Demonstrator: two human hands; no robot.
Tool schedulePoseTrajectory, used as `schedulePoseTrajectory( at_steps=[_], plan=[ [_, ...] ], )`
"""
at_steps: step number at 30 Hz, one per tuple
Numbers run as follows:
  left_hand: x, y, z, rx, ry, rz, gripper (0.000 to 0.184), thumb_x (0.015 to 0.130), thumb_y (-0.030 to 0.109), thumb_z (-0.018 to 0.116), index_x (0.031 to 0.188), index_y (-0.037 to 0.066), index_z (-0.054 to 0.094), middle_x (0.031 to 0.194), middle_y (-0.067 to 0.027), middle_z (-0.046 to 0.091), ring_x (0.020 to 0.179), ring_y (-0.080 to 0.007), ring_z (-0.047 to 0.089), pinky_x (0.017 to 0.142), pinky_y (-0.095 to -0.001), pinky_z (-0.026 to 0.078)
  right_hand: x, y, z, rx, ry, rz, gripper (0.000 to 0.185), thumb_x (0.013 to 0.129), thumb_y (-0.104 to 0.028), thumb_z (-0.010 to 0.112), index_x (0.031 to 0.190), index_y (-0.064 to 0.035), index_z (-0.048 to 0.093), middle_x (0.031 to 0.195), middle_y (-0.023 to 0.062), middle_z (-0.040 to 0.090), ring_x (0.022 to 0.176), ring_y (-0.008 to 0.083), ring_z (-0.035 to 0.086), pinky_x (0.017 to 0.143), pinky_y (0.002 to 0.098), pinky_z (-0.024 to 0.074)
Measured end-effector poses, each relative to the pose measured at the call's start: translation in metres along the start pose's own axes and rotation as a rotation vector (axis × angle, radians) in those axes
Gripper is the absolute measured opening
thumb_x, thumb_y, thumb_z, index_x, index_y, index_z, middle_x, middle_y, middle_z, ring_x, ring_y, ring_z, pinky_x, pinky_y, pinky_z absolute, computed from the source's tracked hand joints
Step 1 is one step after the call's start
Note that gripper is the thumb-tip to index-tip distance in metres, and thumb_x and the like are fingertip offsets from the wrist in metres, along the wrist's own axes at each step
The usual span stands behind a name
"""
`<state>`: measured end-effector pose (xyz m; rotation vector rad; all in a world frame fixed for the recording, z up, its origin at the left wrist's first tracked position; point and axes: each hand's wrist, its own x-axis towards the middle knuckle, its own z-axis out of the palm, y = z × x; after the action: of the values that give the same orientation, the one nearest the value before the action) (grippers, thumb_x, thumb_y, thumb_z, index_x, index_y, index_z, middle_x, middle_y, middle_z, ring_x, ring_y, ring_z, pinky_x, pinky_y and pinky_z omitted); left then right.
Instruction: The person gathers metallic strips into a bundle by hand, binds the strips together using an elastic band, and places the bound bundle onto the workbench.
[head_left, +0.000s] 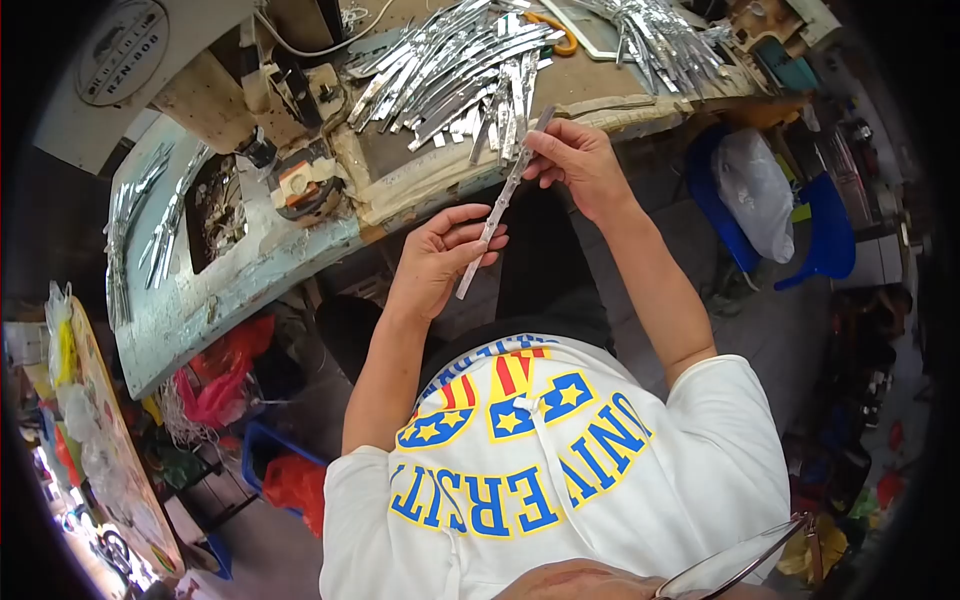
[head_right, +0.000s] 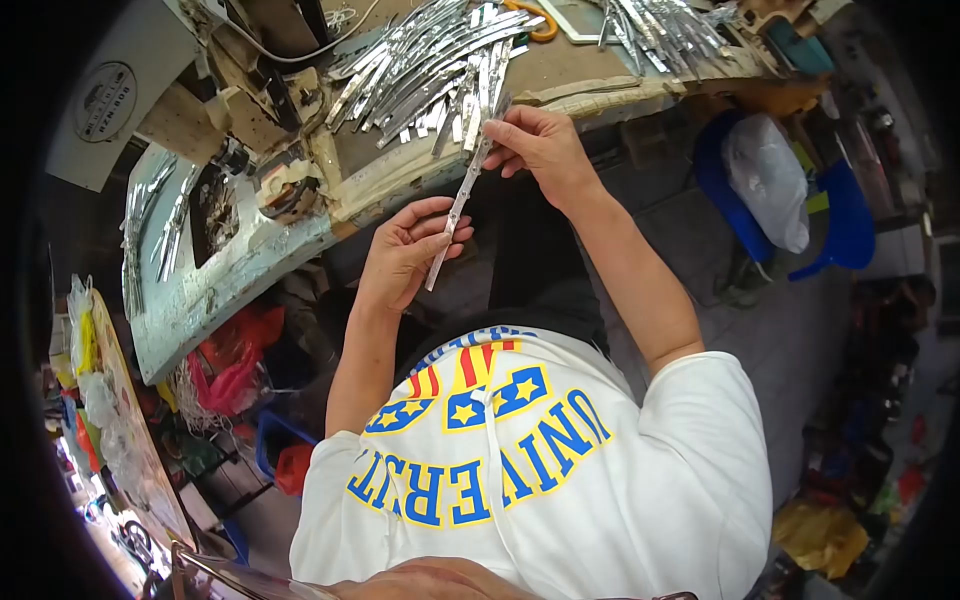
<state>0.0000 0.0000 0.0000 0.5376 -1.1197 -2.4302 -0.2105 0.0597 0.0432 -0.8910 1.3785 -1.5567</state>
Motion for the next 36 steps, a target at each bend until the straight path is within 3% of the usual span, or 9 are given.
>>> schedulePoseTrajectory(
  at_steps=[13,18,21,22,25,26,29,32,36],
  plan=[
    [0.000,0.035,0.016,0.269,-0.123,0.101,0.033,0.080,-0.003,0.059,0.112,-0.003,0.053,0.102,-0.0141,0.062,0.093,-0.0212,0.062,0.080,-0.0273,0.050,-0.006,-0.030,0.002,-0.076,0.141,-0.071,0.016,0.084,-0.018,0.062,0.080,-0.0025,0.061,0.070,0.0025,0.062,0.057,0.0083,0.060,0.046,0.0180,0.0416],
    [0.033,0.064,0.037,0.443,-0.054,0.291,0.033,0.080,-0.003,0.057,0.113,-0.002,0.054,0.101,-0.0120,0.062,0.092,-0.0177,0.061,0.078,-0.0259,0.050,0.035,-0.064,-0.009,-0.110,0.137,-0.176,0.015,0.084,-0.016,0.062,0.079,-0.0024,0.061,0.070,0.0028,0.062,0.055,0.0078,0.059,0.045,0.0180,0.0397],
    [0.049,0.084,0.045,0.846,0.156,0.464,0.031,0.080,-0.003,0.056,0.111,-0.002,0.056,0.099,-0.0096,0.062,0.090,-0.0150,0.061,0.076,-0.0246,0.049,0.075,-0.066,-0.018,-0.179,0.152,-0.206,0.013,0.084,-0.015,0.061,0.079,-0.0025,0.062,0.070,0.0018,0.062,0.056,0.0072,0.060,0.045,0.0172,0.0390],
    [0.055,0.088,0.044,1.010,0.230,0.622,0.028,0.079,-0.002,0.055,0.107,-0.001,0.059,0.097,-0.0103,0.064,0.087,-0.0154,0.061,0.074,-0.0255,0.048,0.091,-0.059,-0.025,-0.175,0.168,-0.186,0.017,0.082,-0.017,0.063,0.080,0.0000,0.062,0.069,0.0063,0.063,0.060,0.0148,0.062,0.049,0.0236,0.0429],
    [0.080,0.117,0.034,1.370,0.377,0.794,0.024,0.080,0.002,0.053,0.103,-0.001,0.061,0.092,-0.0144,0.064,0.081,-0.0195,0.062,0.071,-0.0282,0.047,0.107,-0.039,-0.044,-0.864,0.315,-0.260,0.028,0.081,-0.026,0.065,0.087,0.0009,0.063,0.071,0.0079,0.064,0.065,0.0155,0.062,0.058,0.0273,0.0462],
    [0.091,0.125,0.030,1.412,0.437,0.800,0.024,0.082,0.008,0.051,0.101,-0.001,0.062,0.090,-0.0179,0.063,0.076,-0.0276,0.060,0.071,-0.0328,0.046,0.097,-0.033,-0.045,-0.906,0.375,-0.407,0.036,0.079,-0.030,0.065,0.093,0.0025,0.062,0.077,0.0133,0.063,0.072,0.0229,0.062,0.064,0.0314,0.0469],
    [0.134,0.146,0.007,1.527,0.545,0.494,0.028,0.083,0.020,0.052,0.099,-0.002,0.061,0.100,-0.0242,0.059,0.096,-0.0390,0.055,0.082,-0.0418,0.043,0.068,-0.028,-0.043,-1.008,0.302,-0.428,0.038,0.080,-0.034,0.062,0.095,0.0016,0.063,0.091,0.0160,0.062,0.084,0.0275,0.060,0.073,0.0333,0.0456],
    [0.171,0.163,-0.005,1.549,0.502,0.161,0.040,0.085,0.033,0.051,0.104,-0.001,0.060,0.103,-0.0261,0.058,0.100,-0.0396,0.054,0.085,-0.0428,0.042,0.048,-0.025,-0.027,-1.203,0.229,-0.471,0.046,0.081,-0.043,0.058,0.097,0.0002,0.062,0.104,0.0144,0.057,0.099,0.0270,0.052,0.085,0.0391,0.0372],
    [0.206,0.155,-0.013,1.518,0.498,0.182,0.050,0.082,0.043,0.054,0.103,-0.002,0.059,0.101,-0.0262,0.059,0.098,-0.0380,0.056,0.084,-0.0420,0.042,0.045,-0.021,-0.009,-1.207,0.206,-0.506,0.055,0.081,-0.048,0.056,0.104,0.0015,0.060,0.114,0.0144,0.053,0.111,0.0261,0.044,0.094,0.0421,0.0266]
  ],
)
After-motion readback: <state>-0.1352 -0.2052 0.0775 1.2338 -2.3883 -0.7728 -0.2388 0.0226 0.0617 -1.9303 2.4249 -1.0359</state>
